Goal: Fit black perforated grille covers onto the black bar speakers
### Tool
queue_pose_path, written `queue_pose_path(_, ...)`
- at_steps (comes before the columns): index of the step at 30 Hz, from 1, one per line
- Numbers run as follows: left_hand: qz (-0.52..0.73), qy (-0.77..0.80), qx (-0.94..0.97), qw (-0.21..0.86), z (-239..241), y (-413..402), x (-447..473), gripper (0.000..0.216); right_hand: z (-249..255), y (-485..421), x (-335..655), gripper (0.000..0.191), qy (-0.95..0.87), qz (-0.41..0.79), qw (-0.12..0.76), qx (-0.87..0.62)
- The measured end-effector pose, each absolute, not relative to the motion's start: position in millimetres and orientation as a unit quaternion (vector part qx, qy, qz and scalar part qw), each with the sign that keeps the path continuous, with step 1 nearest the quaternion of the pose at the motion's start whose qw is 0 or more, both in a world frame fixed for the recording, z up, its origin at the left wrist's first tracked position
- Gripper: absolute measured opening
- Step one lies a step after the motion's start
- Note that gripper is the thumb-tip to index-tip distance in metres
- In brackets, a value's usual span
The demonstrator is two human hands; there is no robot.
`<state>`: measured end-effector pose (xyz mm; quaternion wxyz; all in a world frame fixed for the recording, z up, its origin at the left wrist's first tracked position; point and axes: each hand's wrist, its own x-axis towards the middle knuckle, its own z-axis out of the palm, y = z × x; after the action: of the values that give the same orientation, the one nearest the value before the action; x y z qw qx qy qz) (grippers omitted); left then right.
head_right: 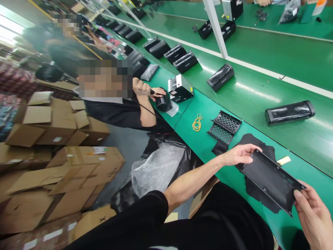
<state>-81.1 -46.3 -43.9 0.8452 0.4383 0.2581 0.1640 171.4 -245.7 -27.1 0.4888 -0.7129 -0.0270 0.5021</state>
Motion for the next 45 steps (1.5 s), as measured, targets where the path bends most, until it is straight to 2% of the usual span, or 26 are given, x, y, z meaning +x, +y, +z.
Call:
queue_pose_path(15,0.166,0.251,0.411,0.86,-49,-45,-83,0.064,-20,-241,167,0.066,-0.018,0.5,0.496,-0.709)
queue_pose_path(28,0.178,0.272,0.432,0.841,-53,-43,-82,0.062,-24,-235,161,0.059,-0.028,0.49,0.528,-0.693)
queue_pose_path(32,0.182,0.283,0.425,0.84,-50,-40,-85,0.06,-29,-229,153,0.05,-0.016,0.51,0.552,-0.66)
queue_pose_path(36,0.184,0.276,0.314,0.89,-50,-37,-87,0.056,-29,-214,150,0.043,-0.049,0.54,0.576,-0.612)
queue_pose_path(38,0.158,0.262,0.22,0.926,-56,-33,-85,0.054,-27,-205,152,0.045,-0.07,0.544,0.572,-0.609)
queue_pose_path(40,0.096,0.248,0.15,0.952,-64,-31,-77,0.067,-26,-197,155,0.048,-0.081,0.549,0.561,-0.614)
queue_pose_path(45,-0.154,0.17,0.102,0.968,-75,-35,-54,0.083,-23,-183,158,0.055,-0.089,0.592,0.519,-0.61)
